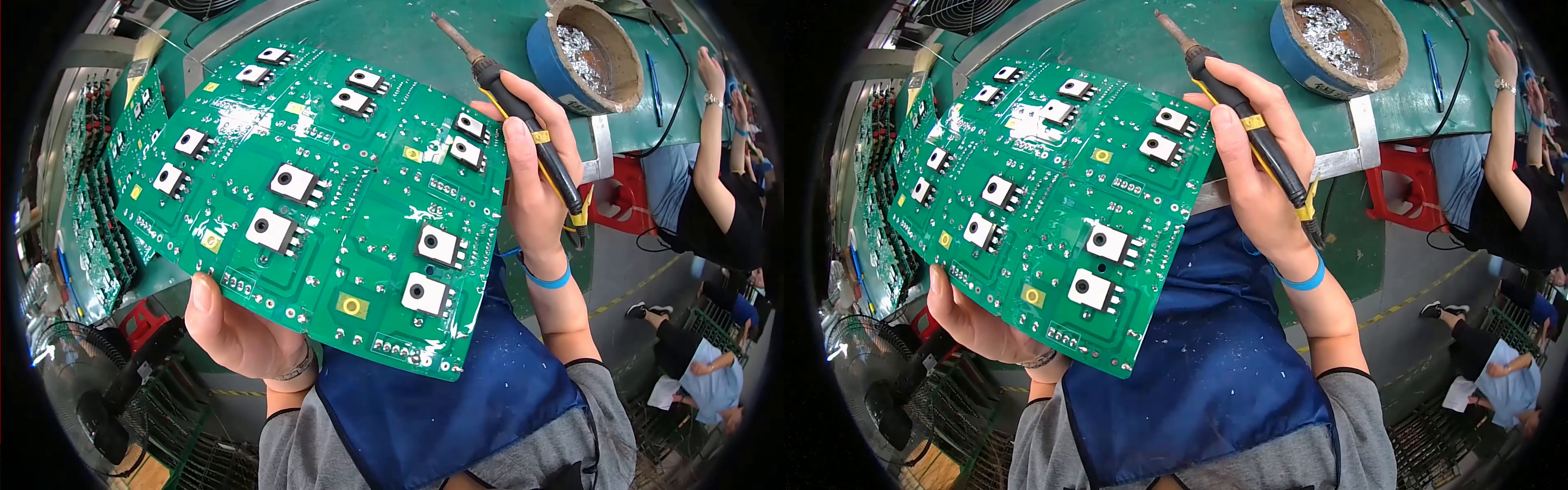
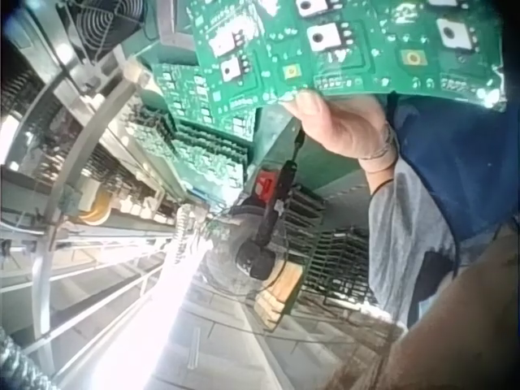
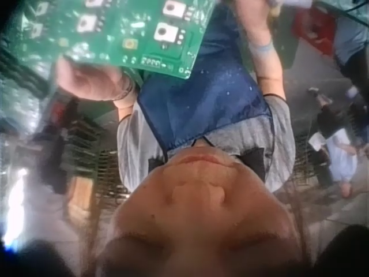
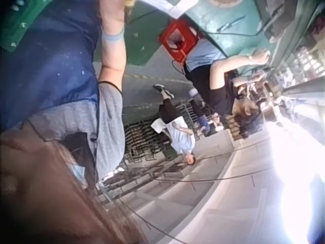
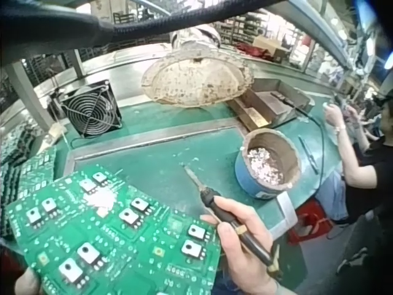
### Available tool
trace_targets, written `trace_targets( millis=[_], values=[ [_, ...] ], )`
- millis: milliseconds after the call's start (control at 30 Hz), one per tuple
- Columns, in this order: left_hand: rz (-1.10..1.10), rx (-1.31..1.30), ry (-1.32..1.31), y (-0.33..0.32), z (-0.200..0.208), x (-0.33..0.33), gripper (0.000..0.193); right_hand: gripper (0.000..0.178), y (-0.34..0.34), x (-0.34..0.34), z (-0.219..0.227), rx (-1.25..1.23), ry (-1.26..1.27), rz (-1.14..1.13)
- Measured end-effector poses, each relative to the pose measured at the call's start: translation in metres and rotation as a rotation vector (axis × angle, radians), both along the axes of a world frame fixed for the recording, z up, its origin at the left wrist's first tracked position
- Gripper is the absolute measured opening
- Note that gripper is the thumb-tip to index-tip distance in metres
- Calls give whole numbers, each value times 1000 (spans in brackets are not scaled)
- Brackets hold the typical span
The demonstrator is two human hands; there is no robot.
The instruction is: The person solders components onto a circuit board using a soldering iron and solder wire. The person then gathers circuit boards from the workbench, carries them across the workspace, and arranges them on a rolling cart.
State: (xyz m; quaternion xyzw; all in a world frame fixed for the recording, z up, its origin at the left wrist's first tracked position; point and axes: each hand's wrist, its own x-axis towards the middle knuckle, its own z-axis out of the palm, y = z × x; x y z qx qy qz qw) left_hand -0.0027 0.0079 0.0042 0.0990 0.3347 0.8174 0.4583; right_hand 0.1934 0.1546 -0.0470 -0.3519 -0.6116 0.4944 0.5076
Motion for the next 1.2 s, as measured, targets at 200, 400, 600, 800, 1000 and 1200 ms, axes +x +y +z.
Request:
trace_targets(
  millis=[200,400,600,800,1000,1200],
  values=[
    [111,-173,20,-8,6,1,52,31,0,-1,2,-4,-4,14],
    [45,-176,19,-11,3,-3,54,31,-3,1,8,0,-15,14],
    [-29,-31,-57,-5,-1,-4,54,32,-6,1,13,-2,-40,23],
    [-67,7,-92,3,1,3,59,31,-6,2,14,8,-30,21],
    [-119,-46,-19,1,-1,-3,48,31,-6,2,15,67,-43,5],
    [-119,-98,-9,-1,-4,-8,48,31,-6,3,17,75,-53,-3]
  ],
)
